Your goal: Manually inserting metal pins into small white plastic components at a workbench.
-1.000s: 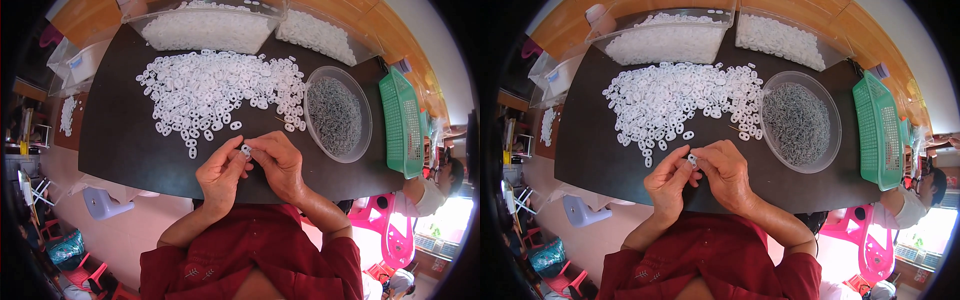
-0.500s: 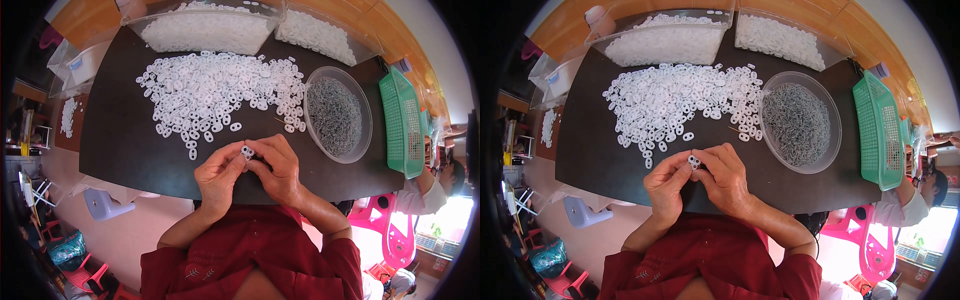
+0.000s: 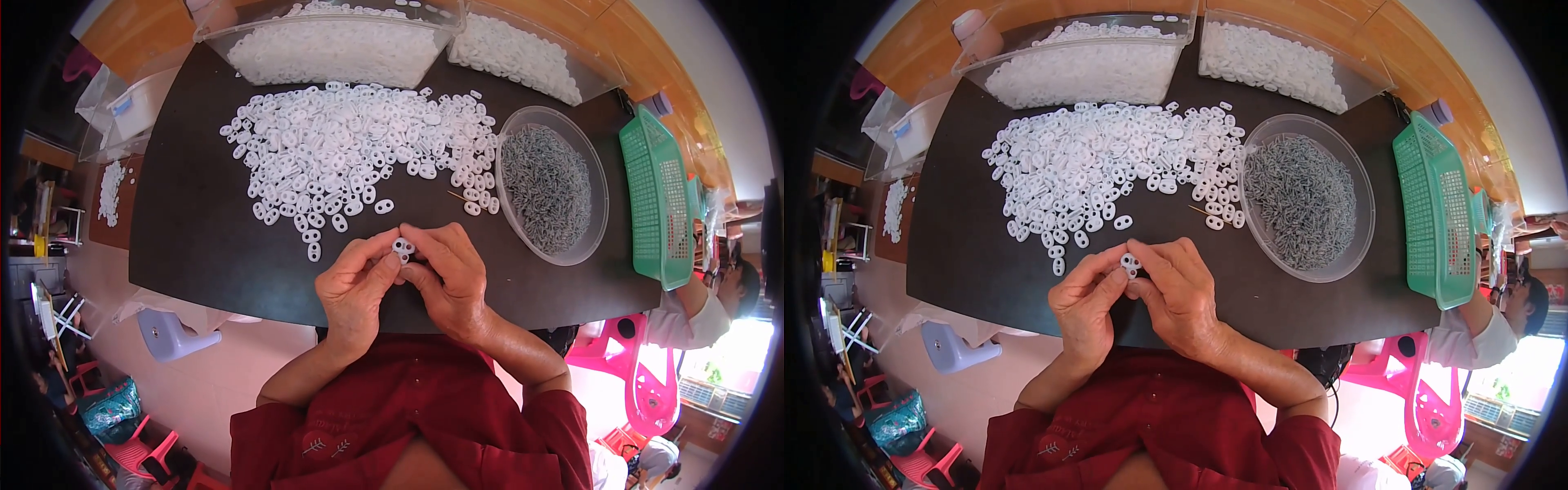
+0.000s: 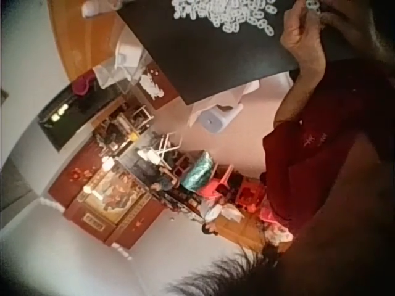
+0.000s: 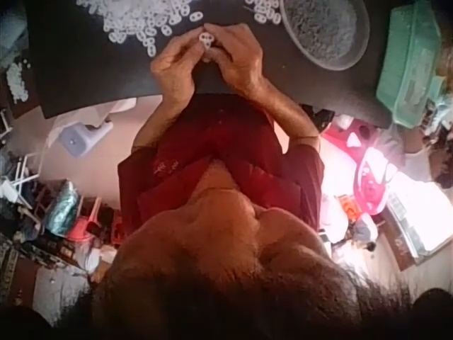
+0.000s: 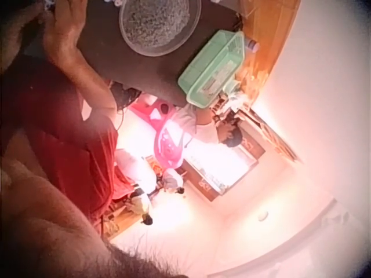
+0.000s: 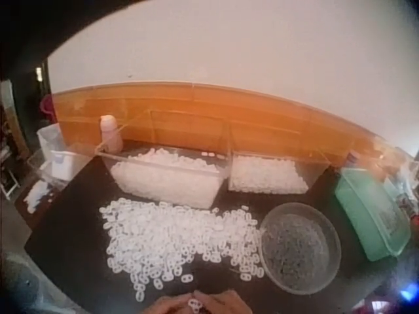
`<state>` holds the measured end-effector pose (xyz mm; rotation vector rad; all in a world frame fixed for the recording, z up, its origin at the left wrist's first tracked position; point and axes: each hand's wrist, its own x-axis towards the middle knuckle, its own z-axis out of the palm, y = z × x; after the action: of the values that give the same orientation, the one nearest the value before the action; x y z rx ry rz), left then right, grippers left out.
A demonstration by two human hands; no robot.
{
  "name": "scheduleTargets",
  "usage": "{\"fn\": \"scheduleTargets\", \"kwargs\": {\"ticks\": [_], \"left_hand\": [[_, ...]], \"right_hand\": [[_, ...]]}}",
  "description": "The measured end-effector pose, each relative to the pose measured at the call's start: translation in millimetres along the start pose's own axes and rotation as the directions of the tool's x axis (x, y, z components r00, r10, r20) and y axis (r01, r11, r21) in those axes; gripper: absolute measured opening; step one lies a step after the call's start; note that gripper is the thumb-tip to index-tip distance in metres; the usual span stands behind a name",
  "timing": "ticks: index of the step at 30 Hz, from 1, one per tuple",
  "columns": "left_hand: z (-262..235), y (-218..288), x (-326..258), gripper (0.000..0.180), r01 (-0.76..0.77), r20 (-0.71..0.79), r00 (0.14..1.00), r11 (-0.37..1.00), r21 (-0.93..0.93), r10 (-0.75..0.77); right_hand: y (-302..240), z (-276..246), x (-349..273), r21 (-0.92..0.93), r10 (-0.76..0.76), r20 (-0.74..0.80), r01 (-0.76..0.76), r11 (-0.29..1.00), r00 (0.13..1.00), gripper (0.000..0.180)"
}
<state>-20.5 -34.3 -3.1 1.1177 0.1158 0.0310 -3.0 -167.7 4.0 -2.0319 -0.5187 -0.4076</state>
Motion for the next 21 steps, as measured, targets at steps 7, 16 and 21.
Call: {"fn": "scheduleTargets", "kwargs": {"ticks": [7, 16, 21], "left_hand": [[-0.1, 2.7, -0.2, 0.025, 0.026, 0.010, 1.000, 0.999, -0.027, -0.025], [-7.9, -4.2, 1.0, 0.027, -0.118, 0.122, 0.986, 0.993, 0.032, 0.113], [-10.5, -7.9, -0.1, 0.025, -0.255, 0.103, 0.966, 0.946, 0.201, 0.238]], "right_hand": [[3.2, 0.5, -3.2, 0.075, 0.053, -0.017, -0.051, 0.996, 0.998, 0.039], [0.3, 3.9, -2.9, 0.081, 0.020, -0.064, -0.015, 0.997, 0.998, 0.036], [2.0, 6.1, -4.9, 0.068, -0.024, -0.074, 0.029, 0.997, 0.997, 0.039]]}}
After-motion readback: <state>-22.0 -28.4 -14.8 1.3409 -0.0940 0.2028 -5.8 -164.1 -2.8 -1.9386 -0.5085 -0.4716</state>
